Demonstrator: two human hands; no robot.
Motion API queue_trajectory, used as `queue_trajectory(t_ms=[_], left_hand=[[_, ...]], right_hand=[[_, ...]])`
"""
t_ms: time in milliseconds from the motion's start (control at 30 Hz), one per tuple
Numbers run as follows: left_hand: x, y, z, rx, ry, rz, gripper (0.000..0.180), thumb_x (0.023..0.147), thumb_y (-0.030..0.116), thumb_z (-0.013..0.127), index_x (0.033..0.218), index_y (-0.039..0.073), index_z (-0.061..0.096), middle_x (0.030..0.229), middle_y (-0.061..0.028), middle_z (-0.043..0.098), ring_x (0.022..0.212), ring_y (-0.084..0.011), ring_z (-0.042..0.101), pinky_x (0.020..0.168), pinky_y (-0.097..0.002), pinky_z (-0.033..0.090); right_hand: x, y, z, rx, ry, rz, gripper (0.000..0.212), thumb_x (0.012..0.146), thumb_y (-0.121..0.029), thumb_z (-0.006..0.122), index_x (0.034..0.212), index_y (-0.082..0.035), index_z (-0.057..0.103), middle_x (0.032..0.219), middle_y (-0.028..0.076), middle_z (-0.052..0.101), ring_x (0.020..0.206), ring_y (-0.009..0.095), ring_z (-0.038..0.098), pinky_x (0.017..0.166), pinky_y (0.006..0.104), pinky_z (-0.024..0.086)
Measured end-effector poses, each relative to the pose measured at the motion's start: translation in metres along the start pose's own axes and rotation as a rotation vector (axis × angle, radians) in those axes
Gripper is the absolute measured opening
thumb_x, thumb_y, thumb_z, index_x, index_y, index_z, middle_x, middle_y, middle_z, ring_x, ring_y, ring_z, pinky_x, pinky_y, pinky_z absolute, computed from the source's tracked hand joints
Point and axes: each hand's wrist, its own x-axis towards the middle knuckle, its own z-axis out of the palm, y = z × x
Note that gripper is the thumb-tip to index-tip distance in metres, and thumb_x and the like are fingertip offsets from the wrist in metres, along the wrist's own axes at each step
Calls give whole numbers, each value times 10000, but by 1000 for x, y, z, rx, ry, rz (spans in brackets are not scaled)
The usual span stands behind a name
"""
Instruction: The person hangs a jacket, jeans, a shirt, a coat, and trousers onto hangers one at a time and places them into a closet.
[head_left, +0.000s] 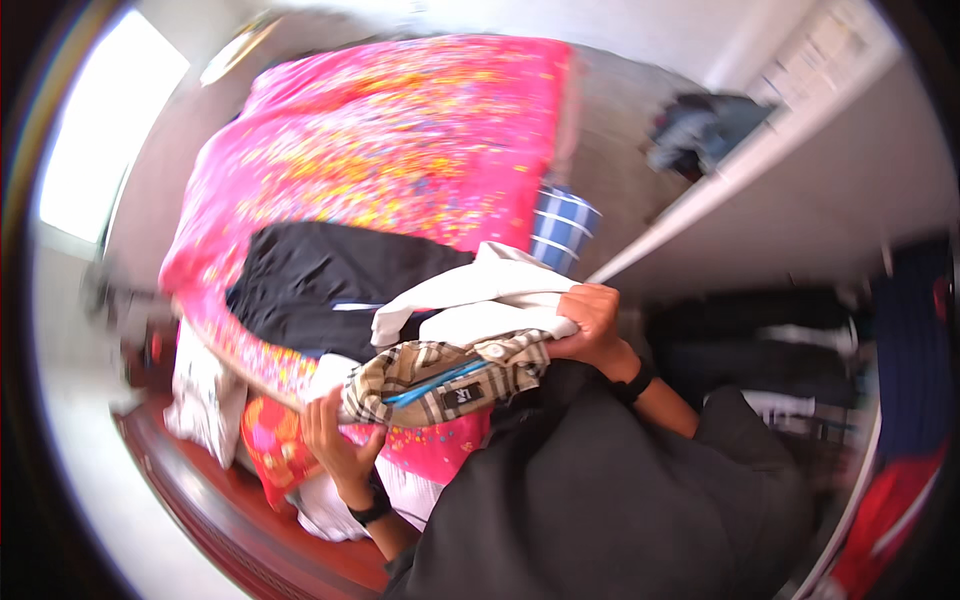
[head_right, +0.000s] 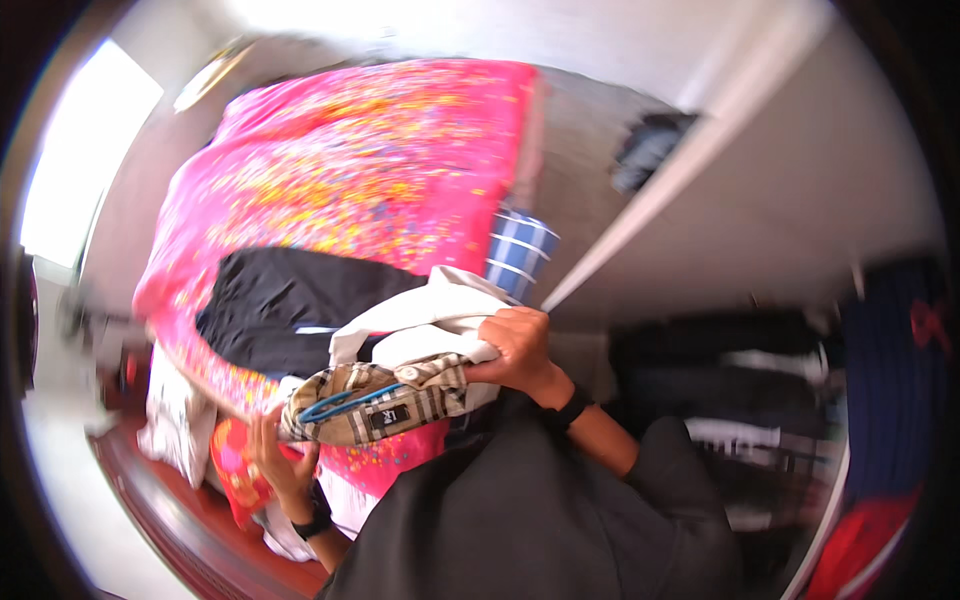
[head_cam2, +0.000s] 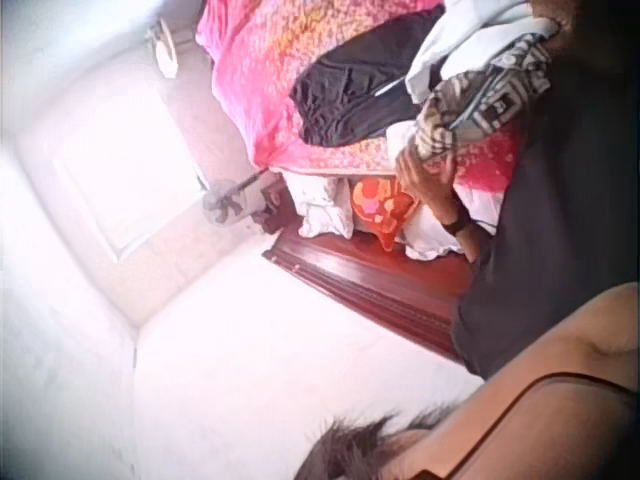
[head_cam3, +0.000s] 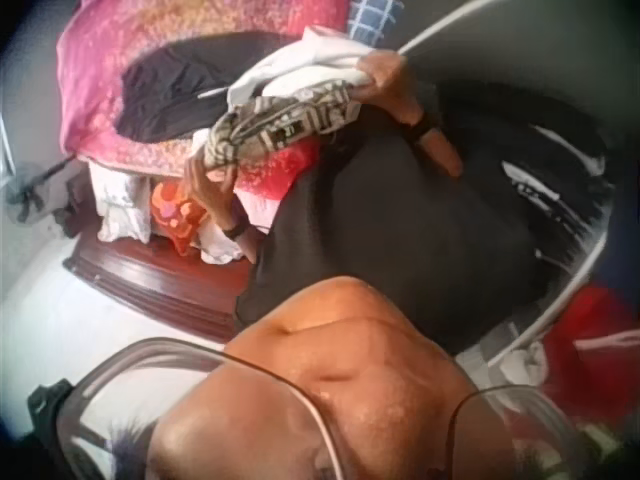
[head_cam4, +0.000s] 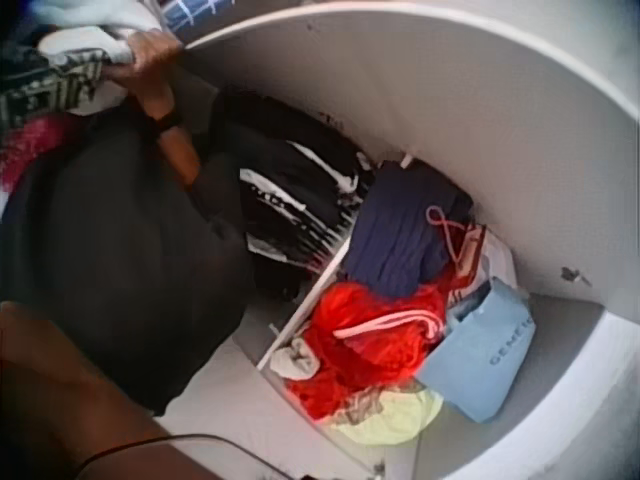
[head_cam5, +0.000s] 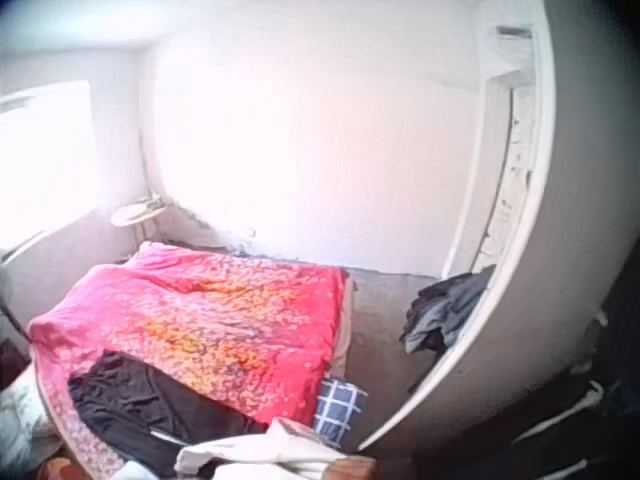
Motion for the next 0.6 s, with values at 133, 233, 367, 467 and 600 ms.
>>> queue_trajectory(t_ms=[133,233,367,467,600], left_hand=[[-23,9,43,-201,24,90,330,673,217,724,698,18,463,620,-117,444,533,-289,465,500,-373,347],[20,62,64,-217,4,401,467,754,384,749,670,37,447,601,-117,403,507,-306,446,474,-381,328],[67,135,84,-406,-45,702,509,753,410,758,642,49,416,586,-109,367,493,-303,432,461,-388,311],[80,185,99,-517,-185,846,421,696,314,829,666,25,523,585,-107,483,506,-289,508,486,-366,380],[74,273,116,-822,-438,783,327,618,132,886,851,-9,705,737,-135,698,631,-245,661,607,-315,499]], right_hand=[[-71,-20,-85,-75,69,224,457,561,-427,839,585,-84,539,546,88,520,510,279,562,500,367,431],[-136,-23,-137,-63,30,521,385,587,-389,814,723,-60,669,634,118,619,568,300,612,539,348,475],[-199,-61,-194,237,5,961,266,730,-223,750,828,16,685,659,68,651,607,75,590,555,264,461],[-247,-93,-222,314,48,1098,296,782,-260,741,882,16,703,710,52,669,676,77,605,604,251,467],[-308,-148,-235,464,241,1284,408,814,-382,728,941,6,706,806,65,696,728,116,620,650,271,473]])
